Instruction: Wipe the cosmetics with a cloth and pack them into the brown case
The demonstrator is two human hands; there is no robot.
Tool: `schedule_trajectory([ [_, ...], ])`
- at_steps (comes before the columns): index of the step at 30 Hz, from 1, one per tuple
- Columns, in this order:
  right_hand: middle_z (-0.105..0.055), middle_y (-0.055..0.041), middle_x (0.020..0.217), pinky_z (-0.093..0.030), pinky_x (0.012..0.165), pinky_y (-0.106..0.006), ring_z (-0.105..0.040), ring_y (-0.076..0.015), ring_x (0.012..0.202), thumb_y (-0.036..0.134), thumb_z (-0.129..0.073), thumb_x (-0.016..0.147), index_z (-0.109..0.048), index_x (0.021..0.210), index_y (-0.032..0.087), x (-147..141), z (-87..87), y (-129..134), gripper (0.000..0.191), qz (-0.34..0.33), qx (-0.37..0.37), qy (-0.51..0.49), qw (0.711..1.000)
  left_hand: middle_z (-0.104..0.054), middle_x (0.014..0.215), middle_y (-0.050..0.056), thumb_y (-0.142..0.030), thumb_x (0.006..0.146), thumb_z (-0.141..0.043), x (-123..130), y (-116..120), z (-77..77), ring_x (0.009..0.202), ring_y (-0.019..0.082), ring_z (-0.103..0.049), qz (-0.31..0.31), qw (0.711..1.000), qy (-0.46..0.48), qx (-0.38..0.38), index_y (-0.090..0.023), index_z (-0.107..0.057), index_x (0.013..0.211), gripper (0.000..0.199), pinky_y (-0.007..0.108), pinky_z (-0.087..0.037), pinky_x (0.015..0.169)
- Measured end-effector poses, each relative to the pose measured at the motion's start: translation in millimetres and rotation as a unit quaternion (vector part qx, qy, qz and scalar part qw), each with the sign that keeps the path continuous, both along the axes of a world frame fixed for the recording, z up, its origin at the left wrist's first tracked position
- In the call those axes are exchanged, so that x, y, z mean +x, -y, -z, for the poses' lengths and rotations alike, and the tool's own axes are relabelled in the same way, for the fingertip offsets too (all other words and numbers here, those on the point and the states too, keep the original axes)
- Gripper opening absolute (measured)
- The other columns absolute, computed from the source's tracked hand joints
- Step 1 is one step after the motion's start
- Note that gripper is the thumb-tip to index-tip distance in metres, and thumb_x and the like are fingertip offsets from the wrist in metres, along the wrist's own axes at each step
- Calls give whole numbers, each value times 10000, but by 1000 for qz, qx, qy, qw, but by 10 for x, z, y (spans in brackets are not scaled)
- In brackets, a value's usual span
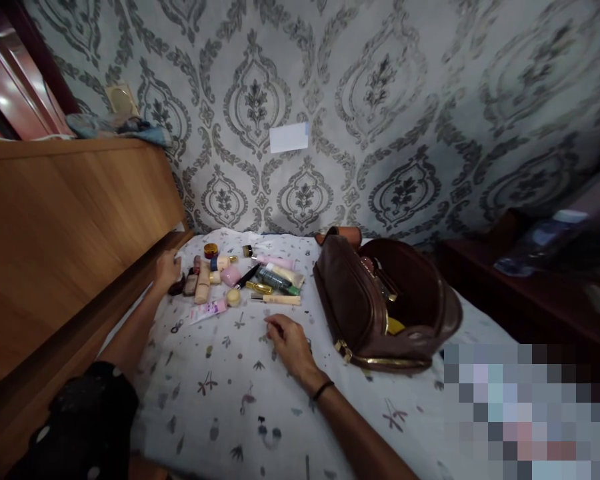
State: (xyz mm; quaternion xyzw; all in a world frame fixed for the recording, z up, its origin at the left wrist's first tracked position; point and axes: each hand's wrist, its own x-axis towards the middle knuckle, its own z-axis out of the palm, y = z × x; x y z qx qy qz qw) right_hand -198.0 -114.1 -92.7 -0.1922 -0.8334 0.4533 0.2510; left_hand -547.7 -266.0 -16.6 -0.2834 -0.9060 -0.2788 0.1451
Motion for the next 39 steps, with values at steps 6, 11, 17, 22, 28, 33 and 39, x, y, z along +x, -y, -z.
schedule_trajectory([
  [6, -729, -69, 838, -509, 677, -315, -667, -205, 730, 281, -477, 893, -718, 983, 178, 18, -31, 0, 278, -10, 26, 5, 1000, -725, 1145, 112, -384, 823, -589, -200, -12, 128, 1165, 307, -618, 77, 985, 71, -139, -189, -671, 1089, 340, 359, -471, 946],
  [11, -730, -77, 882, -510, 696, -316, -669, -207, 762, 263, -471, 889, -721, 986, 180, 11, -27, -1, 281, -8, 32, 12, 999, -680, 1264, 150, -515, 782, -597, -323, -140, 124, 1161, 323, -629, 113, 968, 109, -197, -157, -611, 1208, 557, 342, -485, 901],
  [17, -712, -63, 802, -491, 674, -307, -656, -204, 735, 251, -465, 885, -722, 968, 178, 19, -65, 6, 281, -7, 47, 21, 999, -702, 1180, 131, -415, 789, -586, -318, -221, 87, 1023, 303, -674, 158, 960, 112, -204, -149, -463, 1376, 656, 357, -504, 843],
  [22, -713, -56, 816, -492, 676, -297, -656, -195, 743, 241, -479, 884, -719, 949, 186, 31, -79, 9, 254, -9, 46, 9, 999, -701, 1205, 41, -262, 770, -534, -287, -253, 88, 1142, 262, -613, 230, 947, 115, -195, -224, -574, 1251, 484, 348, -460, 984],
  [28, -712, -57, 802, -500, 705, -307, -652, -196, 737, 223, -483, 883, -720, 961, 175, 32, -84, 11, 254, -10, 56, 12, 998, -643, 1296, 50, -264, 644, -565, -310, -213, 42, 1138, 257, -604, 276, 928, 156, -197, -197, -513, 1339, 699, 325, -474, 976],
  [33, -714, -51, 800, -501, 699, -297, -649, -189, 733, 203, -494, 876, -722, 946, 182, 31, -80, 6, 240, -9, 62, 6, 998, -667, 1142, 49, -281, 576, -606, -326, -194, 26, 1039, 263, -620, 272, 923, 185, -200, -171, -437, 1404, 853, 307, -513, 850],
  [39, -720, -51, 841, -492, 685, -282, -647, -177, 736, 173, -501, 867, -721, 957, 181, 32, -66, 11, 238, -8, 68, 7, 998, -657, 1060, 33, -238, 551, -595, -228, -213, 21, 973, 248, -609, 292, 920, 189, -181, -190, -479, 1367, 826, 297, -512, 804],
])
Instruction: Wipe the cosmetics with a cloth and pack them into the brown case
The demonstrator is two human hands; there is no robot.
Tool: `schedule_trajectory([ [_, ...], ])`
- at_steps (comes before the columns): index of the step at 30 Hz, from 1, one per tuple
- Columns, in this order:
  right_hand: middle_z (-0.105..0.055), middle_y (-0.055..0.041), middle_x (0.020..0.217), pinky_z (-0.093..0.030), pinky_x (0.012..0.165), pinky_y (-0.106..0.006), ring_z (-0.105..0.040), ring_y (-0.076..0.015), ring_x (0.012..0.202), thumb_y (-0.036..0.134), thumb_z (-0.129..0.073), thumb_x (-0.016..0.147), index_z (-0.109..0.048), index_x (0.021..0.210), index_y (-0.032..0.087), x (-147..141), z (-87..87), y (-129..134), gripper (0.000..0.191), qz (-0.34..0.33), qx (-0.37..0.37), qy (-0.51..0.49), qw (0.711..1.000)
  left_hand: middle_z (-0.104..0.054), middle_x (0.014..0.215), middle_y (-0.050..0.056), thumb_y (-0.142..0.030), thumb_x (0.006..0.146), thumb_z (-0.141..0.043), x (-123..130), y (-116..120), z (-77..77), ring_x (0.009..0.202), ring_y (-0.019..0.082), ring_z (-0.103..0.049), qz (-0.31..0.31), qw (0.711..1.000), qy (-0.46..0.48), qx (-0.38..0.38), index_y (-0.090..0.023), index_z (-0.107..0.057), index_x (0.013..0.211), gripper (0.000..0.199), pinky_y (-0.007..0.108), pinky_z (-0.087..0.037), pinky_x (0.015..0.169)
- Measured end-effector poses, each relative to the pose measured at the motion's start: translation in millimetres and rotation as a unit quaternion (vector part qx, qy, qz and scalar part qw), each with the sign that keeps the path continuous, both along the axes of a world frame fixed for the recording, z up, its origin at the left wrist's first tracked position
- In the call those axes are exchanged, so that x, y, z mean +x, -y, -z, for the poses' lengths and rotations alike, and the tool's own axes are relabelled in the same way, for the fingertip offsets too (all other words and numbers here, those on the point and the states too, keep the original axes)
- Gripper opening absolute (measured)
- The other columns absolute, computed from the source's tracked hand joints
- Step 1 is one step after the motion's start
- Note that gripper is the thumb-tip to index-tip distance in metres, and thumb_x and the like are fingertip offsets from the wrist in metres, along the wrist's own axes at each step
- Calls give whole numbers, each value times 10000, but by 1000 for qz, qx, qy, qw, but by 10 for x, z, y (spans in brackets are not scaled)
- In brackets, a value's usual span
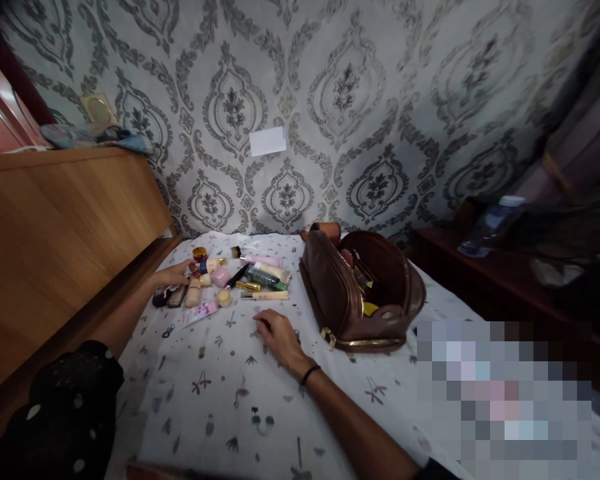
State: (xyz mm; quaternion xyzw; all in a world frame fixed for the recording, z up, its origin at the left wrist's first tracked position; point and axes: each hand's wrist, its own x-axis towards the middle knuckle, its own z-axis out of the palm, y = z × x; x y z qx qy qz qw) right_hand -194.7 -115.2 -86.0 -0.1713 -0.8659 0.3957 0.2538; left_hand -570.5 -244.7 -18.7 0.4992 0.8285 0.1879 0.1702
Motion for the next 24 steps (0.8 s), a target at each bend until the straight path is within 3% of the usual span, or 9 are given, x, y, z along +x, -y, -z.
schedule_trajectory([
  [8, -693, -32, 759, -493, 678, -282, -607, -163, 680, 165, -504, 863, -725, 950, 181, -2, 5, -2, 238, 0, 5, -2, 1000, -632, 1046, 37, -202, 579, -566, 153, 190, -54, 927, 224, -601, -6, 999, -27, 23, -190, -441, 1399, 830, 299, -507, 786],
  [13, -700, -45, 776, -497, 698, -291, -622, -168, 702, 168, -514, 867, -736, 959, 173, -15, 9, -2, 240, 0, 10, -7, 1000, -662, 986, 28, -226, 594, -594, 270, 251, 14, 915, 241, -617, -32, 999, -41, -4, -199, -561, 1227, 635, 303, -514, 755],
  [17, -694, -37, 762, -500, 704, -291, -620, -168, 696, 167, -518, 862, -734, 961, 173, -11, 3, 9, 237, 2, 11, 0, 1000, -662, 1030, 63, -208, 524, -674, 390, 223, 20, 952, 280, -631, -68, 996, -57, -12, -194, -585, 1163, 645, 302, -504, 752],
  [20, -700, -41, 777, -504, 721, -295, -627, -171, 711, 161, -511, 867, -732, 975, 166, 4, -17, 22, 246, 2, 12, 3, 1000, -648, 1077, 80, -202, 531, -675, 472, 246, -100, 983, 293, -629, -87, 994, -62, 6, -189, -562, 1198, 677, 315, -501, 769],
  [24, -723, -71, 868, -512, 768, -318, -645, -187, 777, 181, -509, 889, -726, 1000, 161, 33, -67, 63, 245, -9, 17, -8, 1000, -649, 1086, 79, -255, 643, -635, 658, 351, -372, 1014, 278, -615, -72, 995, -40, 59, -151, -510, 1266, 644, 333, -512, 808],
])
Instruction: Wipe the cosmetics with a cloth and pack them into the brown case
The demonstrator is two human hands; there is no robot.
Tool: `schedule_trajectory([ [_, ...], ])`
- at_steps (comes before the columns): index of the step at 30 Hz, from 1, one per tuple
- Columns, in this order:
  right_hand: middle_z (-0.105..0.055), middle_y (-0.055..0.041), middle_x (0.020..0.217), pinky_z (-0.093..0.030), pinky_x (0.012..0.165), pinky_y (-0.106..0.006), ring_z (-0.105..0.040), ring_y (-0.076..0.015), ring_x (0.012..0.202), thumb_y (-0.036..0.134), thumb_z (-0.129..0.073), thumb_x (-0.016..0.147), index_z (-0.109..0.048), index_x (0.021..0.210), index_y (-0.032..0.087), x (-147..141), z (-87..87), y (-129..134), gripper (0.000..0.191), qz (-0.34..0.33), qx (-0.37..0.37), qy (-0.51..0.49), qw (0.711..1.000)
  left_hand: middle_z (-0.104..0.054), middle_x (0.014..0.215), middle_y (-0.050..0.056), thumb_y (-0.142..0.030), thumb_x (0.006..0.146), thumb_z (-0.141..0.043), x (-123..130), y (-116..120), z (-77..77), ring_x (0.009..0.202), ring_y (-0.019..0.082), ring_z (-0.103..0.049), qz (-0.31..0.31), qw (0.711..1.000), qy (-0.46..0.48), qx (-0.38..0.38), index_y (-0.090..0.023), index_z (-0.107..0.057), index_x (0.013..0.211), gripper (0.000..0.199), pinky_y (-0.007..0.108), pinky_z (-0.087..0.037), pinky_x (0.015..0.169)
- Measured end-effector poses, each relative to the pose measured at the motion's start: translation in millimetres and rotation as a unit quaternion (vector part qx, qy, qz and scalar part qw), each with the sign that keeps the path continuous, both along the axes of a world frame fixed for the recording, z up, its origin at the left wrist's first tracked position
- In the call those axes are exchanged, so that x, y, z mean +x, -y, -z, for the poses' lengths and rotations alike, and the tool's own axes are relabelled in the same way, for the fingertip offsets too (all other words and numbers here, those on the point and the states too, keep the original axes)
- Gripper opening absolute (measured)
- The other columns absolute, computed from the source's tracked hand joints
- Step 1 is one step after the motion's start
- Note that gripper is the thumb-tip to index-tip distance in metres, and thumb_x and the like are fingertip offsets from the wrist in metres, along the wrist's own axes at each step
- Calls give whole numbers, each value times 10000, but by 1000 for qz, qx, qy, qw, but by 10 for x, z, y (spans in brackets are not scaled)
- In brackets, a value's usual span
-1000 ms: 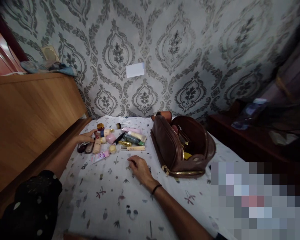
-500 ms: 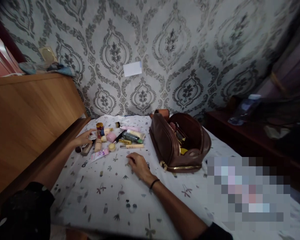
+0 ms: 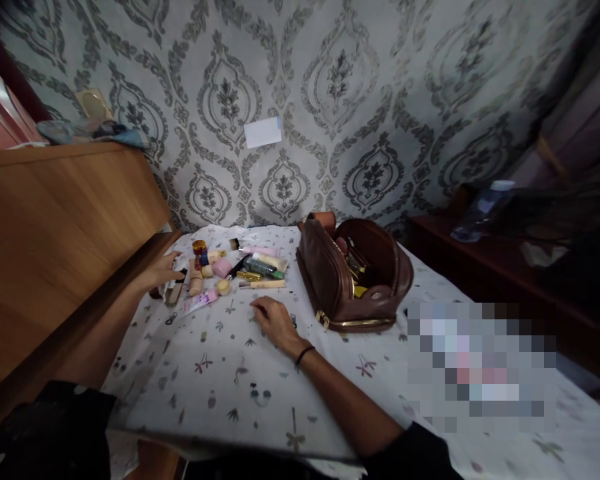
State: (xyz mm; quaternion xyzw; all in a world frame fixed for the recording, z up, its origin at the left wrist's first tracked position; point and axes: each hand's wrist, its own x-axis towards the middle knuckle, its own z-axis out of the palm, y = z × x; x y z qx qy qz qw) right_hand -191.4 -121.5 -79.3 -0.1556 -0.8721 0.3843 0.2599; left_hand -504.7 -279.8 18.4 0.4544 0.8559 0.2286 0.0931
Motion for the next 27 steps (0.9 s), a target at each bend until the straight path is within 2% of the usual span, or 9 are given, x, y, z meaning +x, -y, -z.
schedule_trajectory([
  [4, -726, -97, 988, -514, 769, -324, -645, -193, 819, 310, -549, 915, -697, 1107, 155, 20, -55, 90, 288, -47, -35, -14, 998, -663, 1068, 54, -319, 679, -677, 500, 46, -139, 997, 246, -617, 97, 986, 101, 92, -152, -560, 1219, 577, 316, -513, 846],
  [6, -711, -100, 1076, -507, 702, -296, -627, -170, 771, 389, -617, 881, -643, 1229, 166, 17, -65, 142, 413, -76, -88, -17, 993, -662, 1036, 46, -353, 667, -729, 862, 8, -107, 936, 224, -621, 136, 960, 191, 153, -147, -572, 1220, 610, 306, -513, 817],
  [8, -685, -95, 1136, -482, 627, -263, -595, -139, 707, 447, -692, 822, -578, 1316, 182, 9, -57, 183, 572, -101, -144, -29, 984, -662, 967, 26, -349, 670, -761, 1228, -59, -27, 873, 193, -620, 144, 944, 247, 165, -148, -602, 1193, 583, 280, -507, 783],
  [10, -686, -65, 1015, -443, 563, -239, -550, -115, 630, 501, -719, 793, -587, 1276, 169, 1, -37, 205, 601, -129, -193, -39, 972, -662, 914, 16, -373, 661, -792, 1519, -132, 67, 814, 178, -616, 152, 928, 295, 170, -153, -635, 1148, 557, 261, -502, 722],
  [13, -613, 4, 750, -388, 491, -223, -484, -95, 527, 593, -711, 780, -632, 1101, 141, 1, -11, 204, 560, -172, -264, -39, 948, -671, 843, 10, -495, 669, -804, 1713, -216, 178, 701, 148, -597, 112, 910, 348, 193, -154, -667, 1092, 562, 234, -480, 629],
  [17, -573, 22, 702, -372, 493, -222, -475, -96, 532, 618, -745, 742, -629, 1024, 151, 9, -21, 194, 557, -187, -287, -47, 938, -695, 759, 34, -716, 773, -622, 1644, -237, 216, 565, 142, -572, -12, 880, 396, 261, -141, -656, 1150, 688, 240, -453, 526],
  [20, -559, 27, 679, -357, 514, -222, -479, -106, 570, 599, -758, 738, -636, 1011, 158, 7, -29, 206, 533, -188, -281, -47, 940, -733, 873, 72, -692, 868, -525, 1636, -185, 188, 721, 203, -667, -8, 906, 314, 283, -150, -673, 1142, 625, 290, -534, 658],
  [24, -534, 36, 663, -350, 543, -229, -461, -108, 595, 567, -756, 744, -626, 955, 158, 9, 9, 231, 478, -180, -272, -33, 945, -659, 1250, 107, -498, 998, -420, 1808, -87, 196, 1194, 259, -602, 191, 945, 99, 247, -188, -650, 1211, 441, 386, -476, 1042],
  [27, -518, 37, 665, -345, 552, -237, -441, -108, 603, 542, -758, 736, -587, 852, 156, 19, 38, 246, 437, -164, -249, -10, 955, -571, 1360, 144, -353, 1005, -446, 1909, -35, 253, 1269, 272, -539, 316, 929, -86, 173, -195, -584, 1295, 358, 438, -472, 1062],
])
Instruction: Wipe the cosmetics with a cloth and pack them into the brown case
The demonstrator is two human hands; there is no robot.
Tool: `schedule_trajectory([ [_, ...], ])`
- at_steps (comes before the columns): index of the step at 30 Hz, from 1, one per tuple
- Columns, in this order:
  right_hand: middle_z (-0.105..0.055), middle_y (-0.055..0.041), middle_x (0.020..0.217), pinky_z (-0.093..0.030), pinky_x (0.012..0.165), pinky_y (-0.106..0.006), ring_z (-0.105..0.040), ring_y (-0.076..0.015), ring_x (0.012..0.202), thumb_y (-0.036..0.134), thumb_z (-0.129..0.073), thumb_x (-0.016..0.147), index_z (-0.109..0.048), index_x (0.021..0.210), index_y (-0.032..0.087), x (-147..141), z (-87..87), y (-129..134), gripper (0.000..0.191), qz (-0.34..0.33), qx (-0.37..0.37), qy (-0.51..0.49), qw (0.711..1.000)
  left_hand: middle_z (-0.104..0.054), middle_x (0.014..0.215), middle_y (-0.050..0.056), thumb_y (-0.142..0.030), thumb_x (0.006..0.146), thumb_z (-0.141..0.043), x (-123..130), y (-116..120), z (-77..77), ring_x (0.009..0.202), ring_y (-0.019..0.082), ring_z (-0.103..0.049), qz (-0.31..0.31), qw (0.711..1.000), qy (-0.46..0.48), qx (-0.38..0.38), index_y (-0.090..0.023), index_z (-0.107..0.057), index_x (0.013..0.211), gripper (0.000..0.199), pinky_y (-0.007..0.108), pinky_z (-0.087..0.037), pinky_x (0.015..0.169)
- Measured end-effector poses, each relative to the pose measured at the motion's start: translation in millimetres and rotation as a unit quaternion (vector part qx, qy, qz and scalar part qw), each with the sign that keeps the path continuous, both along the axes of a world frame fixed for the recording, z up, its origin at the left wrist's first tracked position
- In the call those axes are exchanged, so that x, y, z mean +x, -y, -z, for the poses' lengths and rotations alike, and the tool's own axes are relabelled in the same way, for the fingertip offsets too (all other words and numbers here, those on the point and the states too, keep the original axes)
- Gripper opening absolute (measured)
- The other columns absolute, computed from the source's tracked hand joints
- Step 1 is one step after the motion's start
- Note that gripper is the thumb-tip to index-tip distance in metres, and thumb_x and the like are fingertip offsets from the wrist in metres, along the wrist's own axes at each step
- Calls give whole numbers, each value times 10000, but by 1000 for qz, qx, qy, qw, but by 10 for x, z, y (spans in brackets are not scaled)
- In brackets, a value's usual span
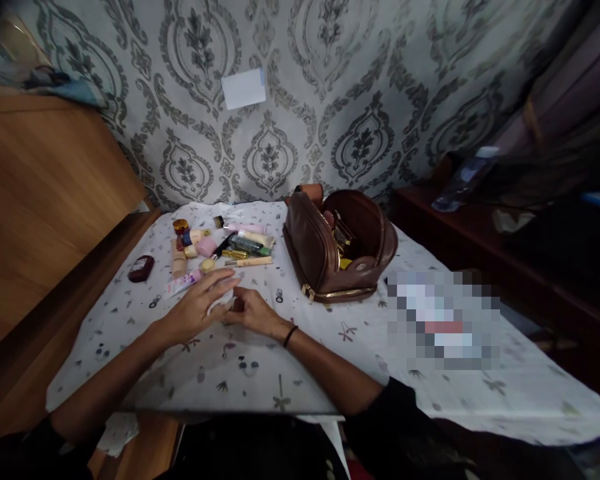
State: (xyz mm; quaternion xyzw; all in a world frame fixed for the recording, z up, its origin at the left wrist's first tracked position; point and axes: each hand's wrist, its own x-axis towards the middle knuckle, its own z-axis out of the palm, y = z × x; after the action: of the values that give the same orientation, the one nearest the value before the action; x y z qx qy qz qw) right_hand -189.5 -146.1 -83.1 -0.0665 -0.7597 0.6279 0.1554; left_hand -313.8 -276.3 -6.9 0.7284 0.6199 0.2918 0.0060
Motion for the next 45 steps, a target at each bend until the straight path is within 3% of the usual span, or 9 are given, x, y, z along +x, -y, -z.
schedule_trajectory([
  [2, -513, 39, 674, -340, 556, -240, -431, -108, 605, 529, -759, 733, -580, 854, 157, 6, -2, 8, 431, 1, 20, -1, 1000, -605, 1250, 162, -258, 993, -443, 22, 13, 20, 1163, 278, -584, -10, 992, -123, -10, -167, -569, 1279, 325, 443, -532, 962],
  [5, -509, 40, 678, -340, 567, -242, -429, -112, 612, 541, -740, 755, -586, 881, 162, 11, -27, 12, 428, -4, 31, -18, 999, -633, 1006, 130, -183, 964, -445, 51, -5, -29, 958, 281, -631, -90, 962, -252, -62, -157, -622, 1088, 218, 393, -569, 743],
  [10, -497, 38, 624, -334, 567, -251, -420, -120, 590, 641, -718, 749, -610, 836, 165, 20, -59, -16, 495, -11, 36, -11, 999, -653, 962, 124, -204, 942, -499, 181, -104, -203, 899, 292, -668, -181, 921, -312, -149, -163, -632, 1017, 159, 335, -509, 638],
  [16, -484, 35, 683, -308, 585, -249, -391, -115, 626, 690, -647, 794, -651, 967, 144, 39, -140, -15, 573, -20, 34, -21, 999, -703, 862, 116, -392, 1036, -287, 101, -196, -188, 792, 259, -676, -248, 935, -208, -142, -155, -651, 957, 441, 331, -439, 677],
  [22, -394, 49, 667, -256, 566, -248, -348, -104, 634, 667, -658, 793, -561, 774, 155, 64, -161, 1, 521, -68, -29, 7, 997, -510, 532, 7, -469, 1010, -229, -104, -181, 100, 528, 154, -491, -201, 974, 41, -99, -208, -449, 573, 554, 284, -316, 552],
  [29, -368, 56, 692, -246, 565, -240, -341, -98, 640, 642, -692, 766, -581, 874, 137, 37, -126, -33, 528, -85, -89, 19, 992, -480, 518, -11, -609, 957, -312, -89, -217, 288, 600, 163, -494, -192, 949, 244, -64, -203, -488, 580, 581, 274, -390, 581],
  [37, -339, 60, 660, -215, 529, -232, -312, -91, 613, 606, -687, 773, -516, 757, 171, 34, -103, -54, 467, -86, -63, 34, 994, -464, 537, -15, -562, 951, -308, -59, -224, 331, 558, 141, -452, -219, 939, 258, -55, -210, -431, 563, 538, 274, -343, 549],
  [41, -407, 63, 657, -257, 531, -223, -362, -86, 600, 565, -763, 711, -552, 809, 161, 30, -100, -40, 466, -84, -90, 52, 991, -411, 490, -21, -599, 950, -291, -20, -205, 321, 505, 140, -406, -238, 947, 206, -69, -226, -387, 524, 574, 291, -292, 533],
  [45, -439, 68, 645, -265, 516, -219, -395, -83, 581, 536, -809, 670, -574, 830, 152, 24, -83, -35, 477, -77, -101, 59, 990, -438, 518, -14, -635, 952, -277, 0, -183, 311, 533, 155, -432, -223, 948, 214, -79, -229, -395, 546, 586, 299, -330, 564],
])
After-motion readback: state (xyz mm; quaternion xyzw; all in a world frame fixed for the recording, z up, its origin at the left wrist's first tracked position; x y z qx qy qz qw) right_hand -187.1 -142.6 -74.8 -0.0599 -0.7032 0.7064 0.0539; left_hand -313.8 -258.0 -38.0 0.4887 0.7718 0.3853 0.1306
